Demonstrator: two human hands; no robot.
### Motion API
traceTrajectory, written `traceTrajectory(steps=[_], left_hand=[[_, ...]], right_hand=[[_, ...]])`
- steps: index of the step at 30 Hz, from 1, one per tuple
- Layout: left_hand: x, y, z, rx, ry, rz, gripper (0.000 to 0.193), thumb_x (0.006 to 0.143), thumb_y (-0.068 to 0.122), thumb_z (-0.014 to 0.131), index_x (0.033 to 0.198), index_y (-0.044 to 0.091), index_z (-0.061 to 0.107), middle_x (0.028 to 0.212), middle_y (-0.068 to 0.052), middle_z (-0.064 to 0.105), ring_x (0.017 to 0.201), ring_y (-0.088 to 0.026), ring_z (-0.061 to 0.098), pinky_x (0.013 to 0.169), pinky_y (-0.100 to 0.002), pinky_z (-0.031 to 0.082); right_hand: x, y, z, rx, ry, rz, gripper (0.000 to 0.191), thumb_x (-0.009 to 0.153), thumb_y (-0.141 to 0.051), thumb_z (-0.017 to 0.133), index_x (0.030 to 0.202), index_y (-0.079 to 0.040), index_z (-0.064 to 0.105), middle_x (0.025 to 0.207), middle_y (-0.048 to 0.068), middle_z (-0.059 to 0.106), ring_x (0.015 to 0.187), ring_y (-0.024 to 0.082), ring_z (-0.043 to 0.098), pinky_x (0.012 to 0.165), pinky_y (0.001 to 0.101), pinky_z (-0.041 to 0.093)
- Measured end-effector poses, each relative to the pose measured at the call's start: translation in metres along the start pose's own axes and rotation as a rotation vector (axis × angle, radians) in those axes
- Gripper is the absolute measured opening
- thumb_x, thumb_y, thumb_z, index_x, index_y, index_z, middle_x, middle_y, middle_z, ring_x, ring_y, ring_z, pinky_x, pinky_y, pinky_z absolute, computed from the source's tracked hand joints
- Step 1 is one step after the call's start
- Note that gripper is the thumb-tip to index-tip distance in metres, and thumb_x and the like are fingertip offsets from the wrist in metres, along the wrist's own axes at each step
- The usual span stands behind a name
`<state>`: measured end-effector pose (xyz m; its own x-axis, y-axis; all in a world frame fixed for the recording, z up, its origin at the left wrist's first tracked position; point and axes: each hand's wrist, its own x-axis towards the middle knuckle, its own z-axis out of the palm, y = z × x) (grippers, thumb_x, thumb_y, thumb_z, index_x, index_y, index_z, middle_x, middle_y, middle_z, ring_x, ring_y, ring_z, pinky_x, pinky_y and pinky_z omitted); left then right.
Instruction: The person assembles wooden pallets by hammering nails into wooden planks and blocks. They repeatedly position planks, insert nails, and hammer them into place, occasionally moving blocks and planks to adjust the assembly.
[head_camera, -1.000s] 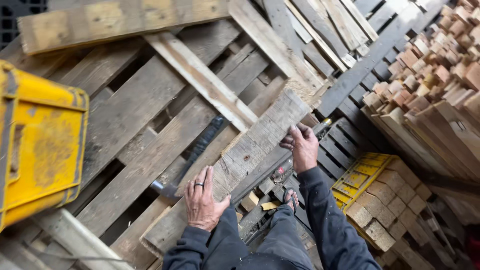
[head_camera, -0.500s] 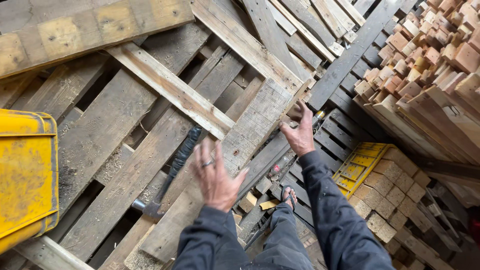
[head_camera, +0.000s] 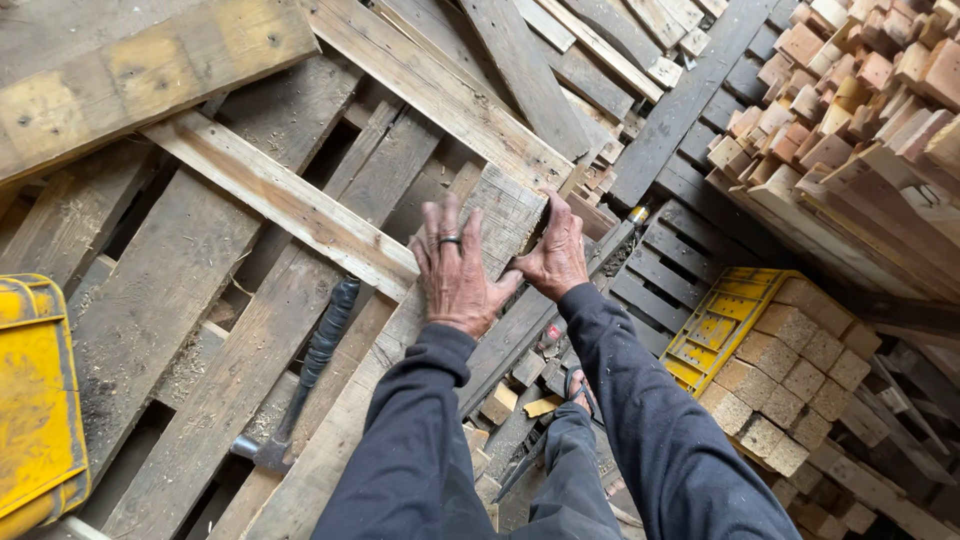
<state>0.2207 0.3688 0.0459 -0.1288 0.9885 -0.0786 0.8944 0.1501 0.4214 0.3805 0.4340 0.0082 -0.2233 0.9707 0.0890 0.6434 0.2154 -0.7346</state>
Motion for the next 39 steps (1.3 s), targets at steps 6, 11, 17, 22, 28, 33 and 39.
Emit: traceTrajectory(steps=[6,11,17,22,28,33,39], left_hand=[[-0.047,0.015,-0.038,0.233,-0.053,-0.114,0.113,0.072,0.043,0.087,0.160,0.021,0.021,0.164,-0.026,0.015,0.146,-0.046,0.027,0.113,-0.071,0.023],[-0.045,-0.042,-0.098,-0.359,-0.467,-0.251,0.078,0.094,0.019,0.062,0.165,0.012,0.029,0.154,-0.022,0.046,0.122,-0.034,0.061,0.109,-0.046,0.052],[0.001,-0.104,-0.123,-0.880,-0.651,-0.064,0.084,0.083,0.015,0.073,0.157,0.008,0.033,0.159,-0.018,0.042,0.138,-0.030,0.050,0.114,-0.045,0.042],[-0.010,-0.079,-0.041,-0.235,-0.122,-0.024,0.074,0.094,0.050,0.072,0.153,0.017,0.041,0.166,-0.017,0.034,0.157,-0.037,0.020,0.126,-0.052,0.021],[-0.054,-0.060,-0.026,0.008,0.172,0.111,0.096,0.079,0.063,0.082,0.156,0.028,0.036,0.164,-0.018,0.029,0.151,-0.044,0.026,0.115,-0.070,0.020],[-0.061,-0.045,-0.029,0.016,0.123,0.058,0.107,0.069,0.052,0.086,0.159,0.022,0.037,0.153,-0.019,0.044,0.127,-0.040,0.050,0.103,-0.061,0.040],[-0.065,-0.037,-0.012,0.043,0.178,-0.005,0.105,0.073,0.052,0.087,0.159,0.026,0.035,0.147,-0.023,0.049,0.119,-0.040,0.057,0.100,-0.057,0.046]], right_hand=[[0.005,0.004,0.000,-0.020,0.013,-0.026,0.116,0.062,-0.041,0.098,0.151,-0.013,0.029,0.123,0.024,0.054,0.111,0.038,0.053,0.097,0.0520,0.047],[0.005,0.007,0.003,-0.011,-0.035,-0.072,0.113,0.070,-0.042,0.095,0.154,-0.014,0.026,0.125,0.023,0.053,0.112,0.037,0.055,0.096,0.0510,0.049],[0.005,0.000,0.002,-0.035,-0.039,-0.026,0.111,0.072,-0.040,0.095,0.154,-0.013,0.026,0.126,0.026,0.051,0.115,0.040,0.053,0.101,0.0530,0.047],[0.002,-0.002,0.004,-0.041,-0.026,0.025,0.120,0.061,-0.034,0.096,0.154,-0.008,0.025,0.133,0.030,0.049,0.121,0.047,0.048,0.103,0.0536,0.043],[0.002,0.000,0.007,-0.076,0.024,-0.071,0.117,0.066,-0.030,0.096,0.158,-0.010,0.027,0.139,0.027,0.051,0.128,0.046,0.048,0.111,0.0521,0.042],[0.000,0.005,0.008,-0.028,-0.013,0.027,0.122,0.062,-0.036,0.098,0.156,-0.008,0.025,0.131,0.028,0.050,0.122,0.043,0.051,0.106,0.0510,0.044],[-0.001,0.014,0.007,0.077,-0.028,-0.006,0.117,0.068,-0.039,0.099,0.157,-0.013,0.029,0.130,0.020,0.060,0.120,0.038,0.059,0.106,0.0498,0.049]])
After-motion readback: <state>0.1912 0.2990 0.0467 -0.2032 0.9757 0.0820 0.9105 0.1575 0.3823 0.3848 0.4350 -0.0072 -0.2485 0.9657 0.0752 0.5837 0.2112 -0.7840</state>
